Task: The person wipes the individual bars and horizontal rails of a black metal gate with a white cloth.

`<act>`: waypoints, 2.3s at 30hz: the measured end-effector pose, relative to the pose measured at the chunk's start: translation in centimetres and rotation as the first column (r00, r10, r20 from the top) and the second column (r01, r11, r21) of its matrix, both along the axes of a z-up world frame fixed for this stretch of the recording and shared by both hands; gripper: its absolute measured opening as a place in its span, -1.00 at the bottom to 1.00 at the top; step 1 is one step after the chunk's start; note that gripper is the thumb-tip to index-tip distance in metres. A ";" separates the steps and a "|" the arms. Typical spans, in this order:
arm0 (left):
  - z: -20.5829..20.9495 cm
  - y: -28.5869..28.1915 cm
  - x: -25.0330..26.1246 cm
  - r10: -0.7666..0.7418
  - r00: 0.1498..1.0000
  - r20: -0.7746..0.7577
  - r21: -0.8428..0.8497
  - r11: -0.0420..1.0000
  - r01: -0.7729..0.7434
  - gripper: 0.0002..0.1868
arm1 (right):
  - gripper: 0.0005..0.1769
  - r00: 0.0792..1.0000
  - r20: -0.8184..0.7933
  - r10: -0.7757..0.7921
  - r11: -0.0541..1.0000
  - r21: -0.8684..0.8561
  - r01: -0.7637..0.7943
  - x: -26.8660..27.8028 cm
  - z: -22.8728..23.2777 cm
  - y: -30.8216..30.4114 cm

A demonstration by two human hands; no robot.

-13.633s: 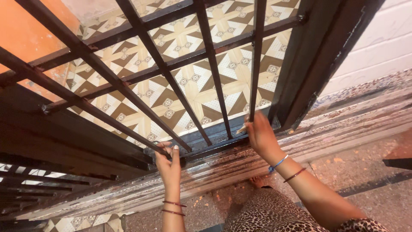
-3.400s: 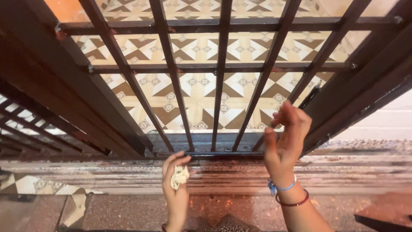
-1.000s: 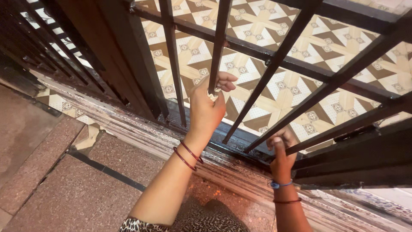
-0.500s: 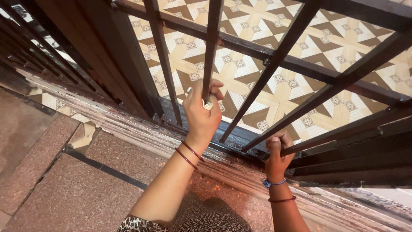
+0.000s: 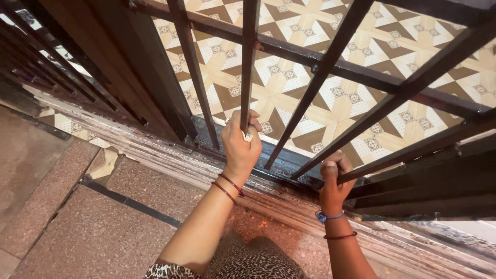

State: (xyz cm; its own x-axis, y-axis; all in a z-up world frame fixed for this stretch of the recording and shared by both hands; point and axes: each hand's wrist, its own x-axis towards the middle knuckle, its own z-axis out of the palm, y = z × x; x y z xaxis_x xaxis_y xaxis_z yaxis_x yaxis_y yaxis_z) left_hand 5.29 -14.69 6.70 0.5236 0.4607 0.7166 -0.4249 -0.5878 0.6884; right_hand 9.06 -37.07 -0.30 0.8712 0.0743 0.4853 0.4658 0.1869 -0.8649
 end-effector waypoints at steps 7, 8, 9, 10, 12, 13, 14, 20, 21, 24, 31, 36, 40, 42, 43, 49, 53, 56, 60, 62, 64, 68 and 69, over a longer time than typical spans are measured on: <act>-1.4 -0.3 -0.4 -0.009 0.998 -0.067 -0.068 0.998 0.004 -0.66 | -0.80 1.000 -0.002 0.013 1.000 -0.004 -0.013 0.1 -0.5 -0.3; -1.6 -0.5 -0.6 -0.014 0.996 -0.084 -0.095 0.995 0.006 -0.65 | -0.80 1.000 0.006 0.008 1.000 -0.017 -0.008 0.2 -0.6 -0.4; -1.9 -0.7 -0.8 -0.019 0.995 -0.102 -0.122 0.992 0.007 -0.63 | -0.81 1.000 0.013 0.003 1.000 -0.030 -0.002 0.1 -0.7 -0.5; -2.2 -0.8 -0.9 -0.025 0.993 -0.119 -0.149 0.989 0.007 -0.62 | -0.81 1.000 0.008 -0.010 0.999 -0.050 0.010 0.2 -0.7 -0.5; -2.7 -1.0 -1.1 -0.045 0.990 -0.130 -0.170 0.985 0.023 -0.58 | -0.81 0.999 -0.003 -0.035 0.995 -0.090 0.035 0.1 -0.7 -0.6; -3.0 -1.0 -1.2 -0.056 0.990 -0.133 -0.180 0.983 0.031 -0.55 | -0.81 0.999 0.010 -0.036 0.995 -0.098 0.036 0.1 -0.7 -0.7; -3.2 -1.1 -1.3 -0.051 0.987 -0.149 -0.176 0.984 0.024 -0.51 | -0.81 0.999 0.023 -0.036 0.994 -0.107 0.038 0.0 -0.7 -0.7; -3.9 -1.4 -2.4 -0.061 0.953 -0.296 -0.158 0.987 0.015 -0.31 | -0.77 0.999 -0.036 -0.039 0.992 -0.118 0.035 0.2 -0.7 -0.8; -4.1 -1.7 -3.0 -0.053 0.950 -0.306 -0.126 0.992 0.014 -0.27 | -0.76 0.998 -0.035 -0.049 0.990 -0.132 0.044 0.2 -0.7 -0.8; -4.8 -2.9 -4.9 0.023 0.945 -0.327 -0.020 0.999 -0.031 -0.17 | -0.74 0.999 -0.013 -0.032 0.990 -0.135 0.030 0.3 -0.7 -0.9; -2.3 -5.1 -7.9 0.084 0.989 -0.118 0.077 0.994 -0.076 -0.27 | -0.76 0.999 0.012 -0.037 0.987 -0.156 0.039 0.4 -0.8 -1.1; 3.2 -5.5 -6.5 -0.082 0.987 0.139 -0.002 0.997 0.083 -0.31 | -0.76 1.000 0.005 -0.017 0.989 -0.147 0.018 0.4 -0.9 -1.1; 7.8 -6.0 -4.1 -0.237 0.952 0.194 -0.086 0.962 0.257 -0.20 | -0.80 0.999 -0.023 -0.045 0.987 -0.152 0.041 0.6 -1.2 -1.2; 9.7 -6.5 -2.2 -0.243 0.945 0.219 -0.090 0.959 0.268 -0.22 | -0.81 0.998 -0.024 -0.062 0.985 -0.163 0.058 0.7 -1.3 -1.1; 10.4 -6.7 -1.4 -0.247 0.941 0.232 -0.090 0.958 0.273 -0.23 | -0.81 0.998 -0.026 -0.059 0.986 -0.155 0.054 0.7 -1.3 -1.1; 12.5 -7.2 0.4 -0.241 0.969 0.059 -0.097 0.964 0.246 -0.87 | -0.84 0.999 -0.017 -0.036 0.990 -0.139 0.034 0.7 -0.9 -1.1; 12.8 -6.8 0.3 -0.244 0.969 0.045 -0.035 0.969 0.246 -0.91 | -0.83 0.999 -0.030 -0.033 0.991 -0.131 0.029 0.3 -0.9 -1.0; 12.9 -6.5 0.3 -0.242 0.970 0.033 -0.008 0.970 0.242 -0.91 | -0.82 0.999 -0.022 -0.045 0.991 -0.130 0.042 0.2 -0.7 -0.9; 12.8 -6.5 0.5 -0.221 0.975 0.013 -0.020 0.975 0.221 -0.91 | -0.81 0.998 -0.005 -0.059 0.989 -0.135 0.058 0.3 -0.7 -0.8; 12.5 -6.5 0.6 -0.205 0.979 0.014 -0.009 0.979 0.205 -0.91 | -0.81 0.998 -0.015 -0.069 0.988 -0.141 0.066 0.3 -0.8 -0.8; 12.2 -6.4 0.6 -0.182 0.983 0.025 0.015 0.983 0.181 -0.89 | -0.80 0.997 -0.012 -0.079 0.985 -0.153 0.077 0.3 -0.8 -0.8; 11.3 -6.5 0.4 -0.236 0.971 0.043 -0.011 0.971 0.237 -0.83 | -0.78 0.997 0.018 -0.079 0.987 -0.139 0.081 0.2 -0.5 -0.7; 11.0 -6.4 0.3 -0.233 0.972 0.037 -0.003 0.972 0.233 -0.83 | -0.78 0.997 0.024 -0.071 0.989 -0.129 0.074 0.1 -0.4 -0.7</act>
